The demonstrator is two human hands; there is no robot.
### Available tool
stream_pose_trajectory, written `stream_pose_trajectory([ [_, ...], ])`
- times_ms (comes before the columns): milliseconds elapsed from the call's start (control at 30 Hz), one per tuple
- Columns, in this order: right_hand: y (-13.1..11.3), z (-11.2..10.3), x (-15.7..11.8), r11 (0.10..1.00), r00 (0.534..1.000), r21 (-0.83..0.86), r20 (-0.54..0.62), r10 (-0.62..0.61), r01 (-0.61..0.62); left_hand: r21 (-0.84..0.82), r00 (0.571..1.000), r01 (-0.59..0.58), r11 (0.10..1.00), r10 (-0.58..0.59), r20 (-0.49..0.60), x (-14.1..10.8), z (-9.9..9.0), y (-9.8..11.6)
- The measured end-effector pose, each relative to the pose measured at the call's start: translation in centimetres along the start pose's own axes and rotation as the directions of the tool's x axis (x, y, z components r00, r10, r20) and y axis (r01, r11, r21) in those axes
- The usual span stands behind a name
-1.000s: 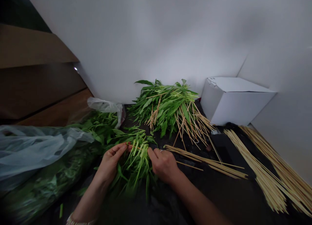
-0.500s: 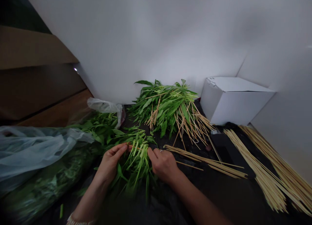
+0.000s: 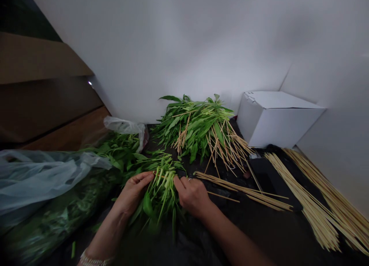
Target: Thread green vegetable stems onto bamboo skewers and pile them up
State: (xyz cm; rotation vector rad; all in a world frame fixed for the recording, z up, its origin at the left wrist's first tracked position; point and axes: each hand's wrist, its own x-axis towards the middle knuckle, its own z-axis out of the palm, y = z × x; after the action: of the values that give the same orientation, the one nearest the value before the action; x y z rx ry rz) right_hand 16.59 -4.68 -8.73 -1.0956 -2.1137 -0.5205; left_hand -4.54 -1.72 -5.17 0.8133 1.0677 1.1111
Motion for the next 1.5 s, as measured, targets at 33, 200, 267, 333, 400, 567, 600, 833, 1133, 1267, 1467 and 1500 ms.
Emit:
stream_pose_trajectory([
  [33,0.0,0.0,0.0,1.0,1.0,0.004,0.004,-0.001,0.001,0.014,1.0,0.003,1.0,-0.003,0.007,0.0,0.0,0.0],
  [200,0.0,0.0,0.0,1.0,1.0,0.005,0.005,0.011,-0.011,0.09,0.999,-0.017,0.996,0.014,0.037,-0.2,0.3,0.2],
  [267,-0.1,0.1,0.0,1.0,1.0,0.01,0.004,0.01,-0.01,0.147,0.997,-0.03,0.989,0.019,0.08,-0.5,0.8,0.2],
  [333,-0.1,0.1,0.0,1.0,1.0,0.012,0.001,0.002,-0.002,0.201,0.993,-0.05,0.978,0.027,0.116,-0.8,1.2,0.4],
  [400,0.1,0.1,0.0,1.0,1.0,-0.005,0.001,0.002,-0.002,0.223,0.993,-0.073,0.972,0.05,0.11,-1.0,1.3,1.0],
  [567,0.9,-0.1,0.2,0.994,0.997,-0.071,0.004,0.081,-0.08,0.237,0.978,-0.196,0.952,0.207,-0.022,-0.2,-0.5,5.5],
  [600,1.1,-0.2,0.3,0.992,0.995,-0.075,-0.001,0.101,-0.101,0.242,0.969,-0.22,0.945,0.24,-0.057,0.1,-1.0,6.7],
  [833,1.5,0.1,0.1,0.963,0.97,0.112,0.015,0.243,-0.243,0.437,0.742,-0.543,0.717,0.654,-0.152,1.2,-2.0,10.6],
  [1133,1.5,0.6,-0.2,0.893,0.933,0.277,0.05,0.355,-0.355,0.611,0.512,-0.611,0.503,0.84,-0.179,1.2,-1.5,5.7],
  [1267,1.4,0.5,0.0,0.852,0.919,0.355,0.057,0.391,-0.385,0.79,0.345,-0.538,0.294,0.932,-0.112,-0.8,-0.3,5.2],
  [1467,1.5,0.2,0.3,0.799,0.886,0.413,0.045,0.461,-0.437,0.693,0.521,-0.698,0.181,0.793,0.317,-3.1,3.4,1.5],
  [1500,1.5,0.1,0.3,0.798,0.884,0.413,0.042,0.466,-0.44,0.686,0.556,-0.695,0.217,0.767,0.321,-3.2,3.7,1.2],
])
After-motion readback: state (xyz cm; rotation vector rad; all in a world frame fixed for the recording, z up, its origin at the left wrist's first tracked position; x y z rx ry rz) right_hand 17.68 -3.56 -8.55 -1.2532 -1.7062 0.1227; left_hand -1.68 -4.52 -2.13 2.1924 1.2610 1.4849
